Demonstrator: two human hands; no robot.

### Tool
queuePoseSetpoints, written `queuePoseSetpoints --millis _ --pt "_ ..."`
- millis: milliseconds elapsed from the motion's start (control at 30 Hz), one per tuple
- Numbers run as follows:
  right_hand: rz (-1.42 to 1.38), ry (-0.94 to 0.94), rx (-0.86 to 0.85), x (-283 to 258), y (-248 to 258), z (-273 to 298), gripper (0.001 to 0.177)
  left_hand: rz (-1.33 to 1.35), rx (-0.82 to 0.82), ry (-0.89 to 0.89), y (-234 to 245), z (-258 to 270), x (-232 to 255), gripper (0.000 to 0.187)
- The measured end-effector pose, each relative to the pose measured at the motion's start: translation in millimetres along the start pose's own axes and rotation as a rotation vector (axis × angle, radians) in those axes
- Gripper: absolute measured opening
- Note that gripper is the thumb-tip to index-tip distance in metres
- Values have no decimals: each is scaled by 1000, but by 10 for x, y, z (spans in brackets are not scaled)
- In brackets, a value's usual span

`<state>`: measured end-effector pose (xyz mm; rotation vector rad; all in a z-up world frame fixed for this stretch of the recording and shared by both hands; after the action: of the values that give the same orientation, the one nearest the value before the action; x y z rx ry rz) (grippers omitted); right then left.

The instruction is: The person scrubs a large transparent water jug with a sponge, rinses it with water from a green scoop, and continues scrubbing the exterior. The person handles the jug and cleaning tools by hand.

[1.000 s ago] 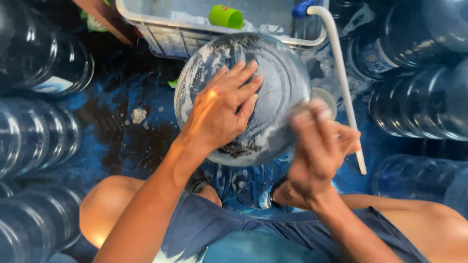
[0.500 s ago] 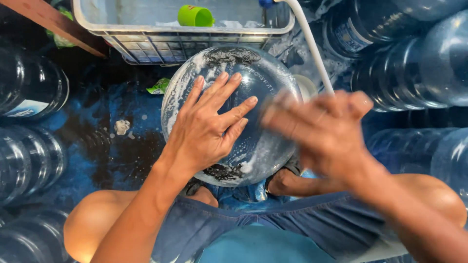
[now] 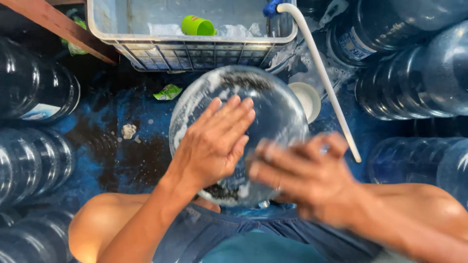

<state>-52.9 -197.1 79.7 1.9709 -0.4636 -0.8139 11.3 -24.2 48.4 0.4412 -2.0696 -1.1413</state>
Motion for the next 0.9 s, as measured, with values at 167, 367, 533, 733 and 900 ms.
queuePoseSetpoints --millis 167,367,533,733,900 --pt "256 -156 77 302 146 -53 46 20 -15 -41 -25 76 127 46" --pt "124 8 -95 -79 -100 168 74 84 -36 -64 32 110 123 43" --pt "281 -136 108 197 142 -74 45 38 -54 -76 -1 122 195 42" --pt "214 -101 7 190 5 27 59 33 -70 -113 2 142 222 44" --pt "269 -132 71 172 67 -77 57 21 -80 -119 -9 144 224 42"
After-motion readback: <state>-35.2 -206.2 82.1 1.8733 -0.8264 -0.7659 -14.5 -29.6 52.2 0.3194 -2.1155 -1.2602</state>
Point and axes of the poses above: each hand's wrist, its own z-axis away from the middle knuckle, its own y-axis out of the back of the hand, x = y × z, the point moved 6 cm from there along -z, towards the middle knuckle, and after that the axes turned 7 degrees about -z, right-handed, at the moved point
